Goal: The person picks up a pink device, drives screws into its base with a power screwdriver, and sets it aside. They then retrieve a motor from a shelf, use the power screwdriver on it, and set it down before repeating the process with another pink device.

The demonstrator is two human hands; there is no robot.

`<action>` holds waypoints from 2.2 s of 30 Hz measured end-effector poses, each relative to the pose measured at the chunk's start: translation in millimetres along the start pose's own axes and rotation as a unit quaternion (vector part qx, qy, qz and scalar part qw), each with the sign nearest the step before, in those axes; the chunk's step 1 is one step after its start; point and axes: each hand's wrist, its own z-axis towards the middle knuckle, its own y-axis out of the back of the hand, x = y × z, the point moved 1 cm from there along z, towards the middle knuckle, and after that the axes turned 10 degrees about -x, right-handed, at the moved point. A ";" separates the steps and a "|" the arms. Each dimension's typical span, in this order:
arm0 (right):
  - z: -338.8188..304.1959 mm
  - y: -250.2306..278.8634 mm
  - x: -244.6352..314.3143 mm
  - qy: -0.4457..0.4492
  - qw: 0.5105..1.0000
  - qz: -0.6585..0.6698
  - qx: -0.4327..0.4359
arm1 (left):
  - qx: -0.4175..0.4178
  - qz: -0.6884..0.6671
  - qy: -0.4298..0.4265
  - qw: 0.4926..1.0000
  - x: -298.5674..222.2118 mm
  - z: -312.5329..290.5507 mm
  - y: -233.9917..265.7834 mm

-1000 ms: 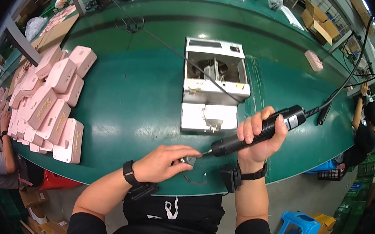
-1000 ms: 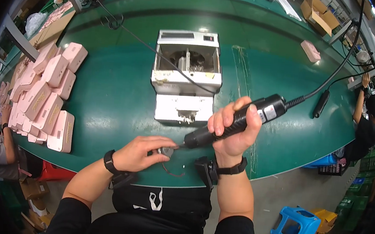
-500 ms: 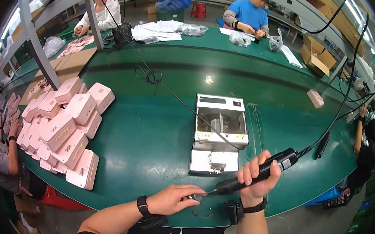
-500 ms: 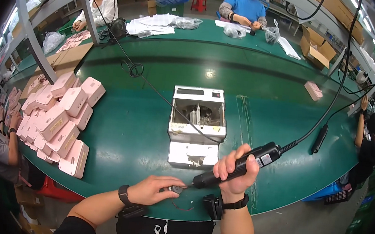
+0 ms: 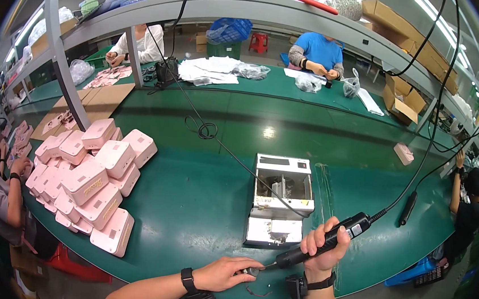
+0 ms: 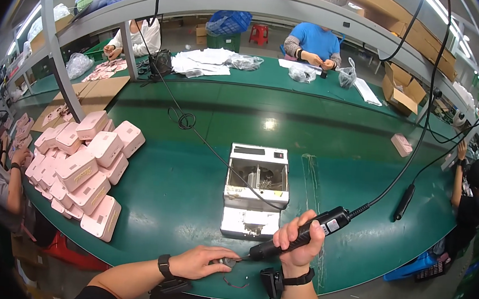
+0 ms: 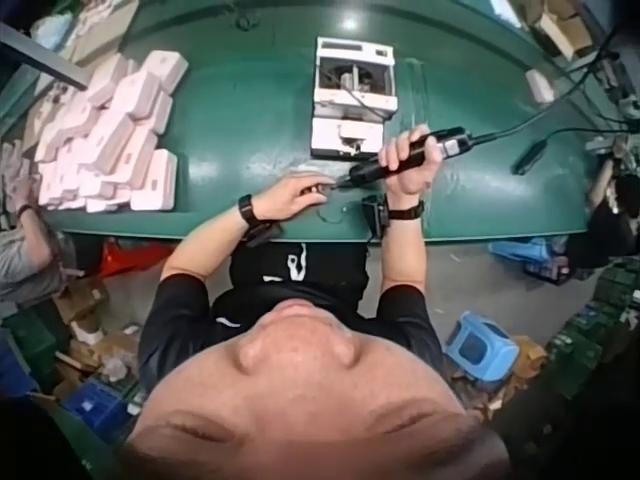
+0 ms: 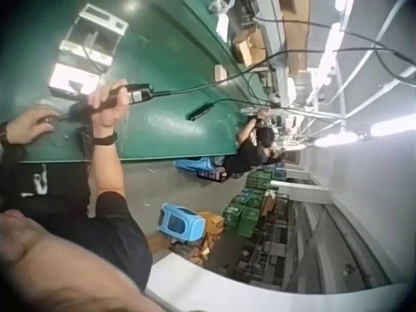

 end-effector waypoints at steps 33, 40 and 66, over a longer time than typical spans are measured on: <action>6.2 66.4 68.9 -0.055 0.961 0.231 -0.144 | -0.030 0.121 0.099 0.987 -103.1 -5.7 91.7; -3.7 116.9 98.9 -0.102 0.975 0.086 -0.177 | -0.327 0.070 -0.003 0.942 -176.2 51.5 195.1; -3.0 86.4 78.7 -0.313 0.908 -0.112 -0.254 | -0.514 0.479 -0.214 0.679 -206.9 233.0 254.0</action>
